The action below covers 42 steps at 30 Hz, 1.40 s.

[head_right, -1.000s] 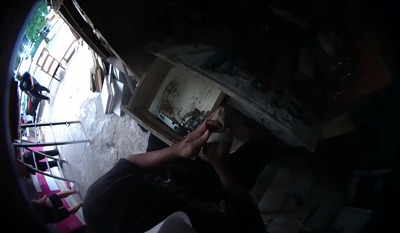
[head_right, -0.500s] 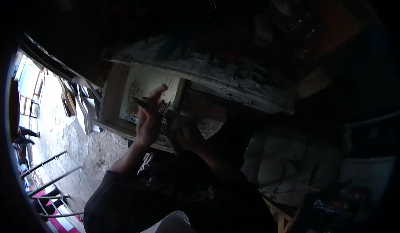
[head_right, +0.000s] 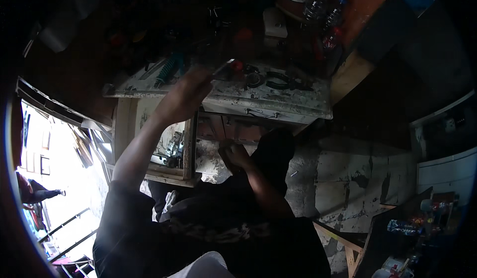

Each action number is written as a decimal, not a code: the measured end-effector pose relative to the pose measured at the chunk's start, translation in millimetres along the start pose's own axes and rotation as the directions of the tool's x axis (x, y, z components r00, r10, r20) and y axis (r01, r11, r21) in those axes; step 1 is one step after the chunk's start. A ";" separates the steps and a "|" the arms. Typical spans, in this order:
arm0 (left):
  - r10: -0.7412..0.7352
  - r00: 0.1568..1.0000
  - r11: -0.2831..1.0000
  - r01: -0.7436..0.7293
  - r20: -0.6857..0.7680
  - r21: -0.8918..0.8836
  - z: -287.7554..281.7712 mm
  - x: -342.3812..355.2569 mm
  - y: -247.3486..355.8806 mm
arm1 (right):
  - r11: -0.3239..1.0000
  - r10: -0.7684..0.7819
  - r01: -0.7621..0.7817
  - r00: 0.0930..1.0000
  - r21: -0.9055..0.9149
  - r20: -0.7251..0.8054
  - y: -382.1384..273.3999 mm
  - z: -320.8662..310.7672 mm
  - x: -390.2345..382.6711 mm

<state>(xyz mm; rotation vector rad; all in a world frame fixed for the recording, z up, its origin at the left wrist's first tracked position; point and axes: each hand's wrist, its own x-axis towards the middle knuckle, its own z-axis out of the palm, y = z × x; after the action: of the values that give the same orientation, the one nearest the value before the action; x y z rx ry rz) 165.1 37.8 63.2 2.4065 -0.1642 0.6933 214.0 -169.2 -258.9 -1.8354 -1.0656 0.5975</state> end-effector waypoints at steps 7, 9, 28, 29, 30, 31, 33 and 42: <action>0.272 0.915 0.889 -0.357 0.299 0.286 83.4 109.9 -76.6 | 0.974 0.190 -0.177 0.978 -0.142 0.085 0.3 0.4 -5.5; 0.241 0.883 0.766 -0.428 0.403 0.480 105.9 125.6 -90.5 | 0.993 0.059 -0.045 0.989 -0.110 0.136 3.9 1.7 -8.7; -0.417 0.884 0.877 0.453 -0.211 0.163 -78.7 -123.6 -48.5 | 0.953 0.299 -0.301 0.938 -0.012 0.175 28.6 15.2 -9.3; -0.480 0.862 0.844 0.505 -0.165 0.180 -85.1 -145.1 -51.6 | 0.935 0.307 -0.333 0.932 0.124 0.193 29.0 17.6 -9.8; -0.542 0.832 0.808 0.555 -0.120 0.199 -89.9 -166.0 -54.7 | 0.906 0.308 -0.340 0.938 0.251 0.159 29.0 19.3 -11.3; -0.625 0.777 0.749 0.623 -0.070 0.223 -92.8 -185.8 -57.8 | 0.863 0.315 -0.340 0.940 0.373 0.128 27.8 19.4 -12.6; -0.660 0.749 0.707 0.641 -0.046 0.297 -94.1 -221.4 -63.8 | 0.586 0.306 -0.375 0.923 0.718 0.232 20.8 16.4 -15.3; -0.708 0.666 0.701 0.623 0.234 0.347 -59.2 -287.1 -103.8 | 0.852 -0.183 -0.008 0.932 -0.524 -0.311 -89.0 -25.6 -32.6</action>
<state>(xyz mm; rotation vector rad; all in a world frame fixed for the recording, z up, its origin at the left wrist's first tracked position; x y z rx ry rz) -77.5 141.9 -101.1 2.5257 0.6920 -0.0845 178.9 -189.4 -169.4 -2.2300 -1.1244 -0.1054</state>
